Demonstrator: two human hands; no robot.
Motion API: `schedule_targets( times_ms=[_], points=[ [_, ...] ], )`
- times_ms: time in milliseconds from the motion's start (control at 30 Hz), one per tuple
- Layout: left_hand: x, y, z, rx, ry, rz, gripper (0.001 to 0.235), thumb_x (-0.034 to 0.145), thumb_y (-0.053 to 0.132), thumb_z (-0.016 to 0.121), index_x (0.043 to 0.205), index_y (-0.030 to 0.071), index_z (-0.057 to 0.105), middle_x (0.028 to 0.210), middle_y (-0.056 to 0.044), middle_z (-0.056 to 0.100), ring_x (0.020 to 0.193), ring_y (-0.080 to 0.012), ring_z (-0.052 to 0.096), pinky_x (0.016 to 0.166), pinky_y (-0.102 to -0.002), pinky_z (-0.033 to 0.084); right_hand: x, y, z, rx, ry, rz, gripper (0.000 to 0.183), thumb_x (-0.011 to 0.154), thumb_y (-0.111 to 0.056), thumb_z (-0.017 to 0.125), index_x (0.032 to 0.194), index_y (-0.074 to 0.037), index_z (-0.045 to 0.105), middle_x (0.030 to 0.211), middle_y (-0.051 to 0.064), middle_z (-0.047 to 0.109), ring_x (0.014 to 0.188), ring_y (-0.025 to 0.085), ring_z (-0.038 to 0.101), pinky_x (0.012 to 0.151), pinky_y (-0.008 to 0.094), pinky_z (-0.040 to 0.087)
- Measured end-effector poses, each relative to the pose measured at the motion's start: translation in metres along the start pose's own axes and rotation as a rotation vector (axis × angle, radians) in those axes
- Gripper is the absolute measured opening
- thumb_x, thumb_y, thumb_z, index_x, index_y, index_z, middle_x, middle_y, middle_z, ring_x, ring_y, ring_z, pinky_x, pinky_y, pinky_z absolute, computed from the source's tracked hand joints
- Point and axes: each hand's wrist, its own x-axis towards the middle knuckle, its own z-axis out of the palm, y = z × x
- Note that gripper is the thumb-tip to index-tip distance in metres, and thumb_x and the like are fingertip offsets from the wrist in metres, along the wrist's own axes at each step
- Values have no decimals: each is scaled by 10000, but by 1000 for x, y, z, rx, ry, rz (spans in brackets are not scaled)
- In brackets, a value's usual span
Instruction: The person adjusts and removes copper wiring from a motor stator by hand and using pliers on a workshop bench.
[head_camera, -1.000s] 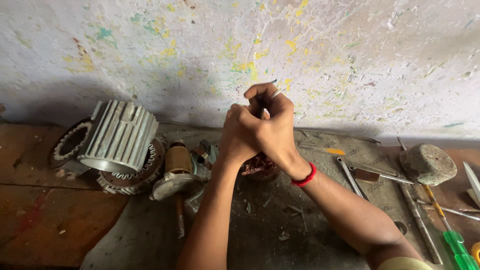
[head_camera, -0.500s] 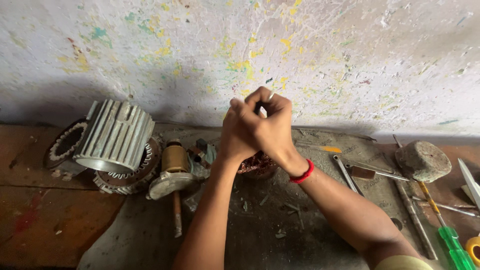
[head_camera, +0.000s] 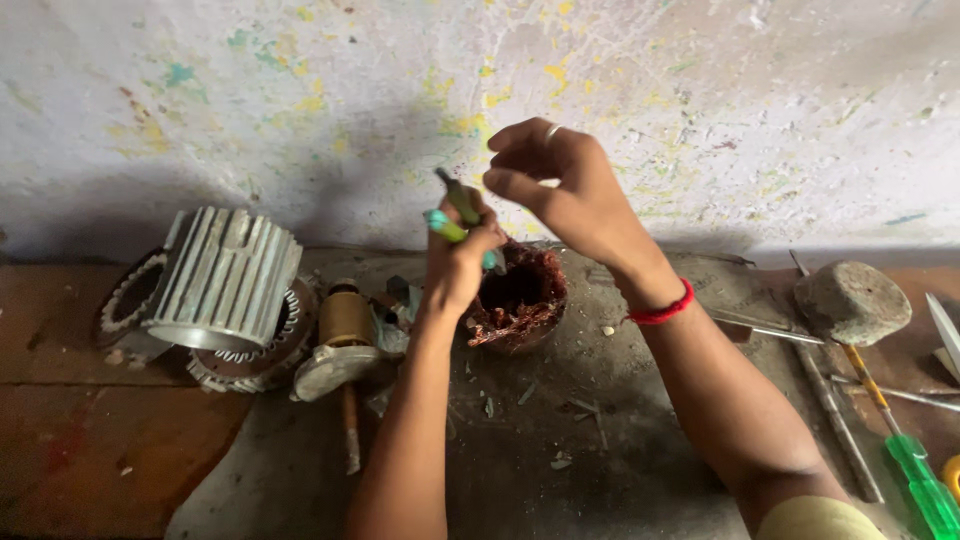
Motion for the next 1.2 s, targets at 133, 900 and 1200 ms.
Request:
schedule_targets(
  times_ms=[133, 900, 1200],
  points=[
    [2, -4, -6, -105, 101, -139, 207, 788, 11, 554, 984, 58, 505, 808, -57, 564, 765, -224, 630, 781, -376, 535, 0, -1, 3, -14, -31, 22, 300, 924, -159, 728, 1172, 4, 682, 1026, 87, 758, 958, 168, 740, 873, 316, 595],
    [-4, 23, 11, 334, 64, 395, 852, 766, 204, 521, 1603, 111, 386, 1400, -110, 572, 1035, -196, 582, 1167, -447, 453, 7, 27, -5, -276, -300, -70, 590, 764, -23, 724, 1339, 9, 591, 1162, 223, 738, 1081, 294, 723, 967, 389, 574],
    [1, 23, 11, 173, 110, 111, 980, 925, 714, 573, 1626, 111, 248, 1519, -180, 468, 1421, -349, 476, 1236, -627, 342, 0, -2, 5, -222, -496, -134, 751, 736, -157, 841, 1385, 27, 511, 1029, 225, 773, 841, 275, 789, 801, 380, 639]
  ],
)
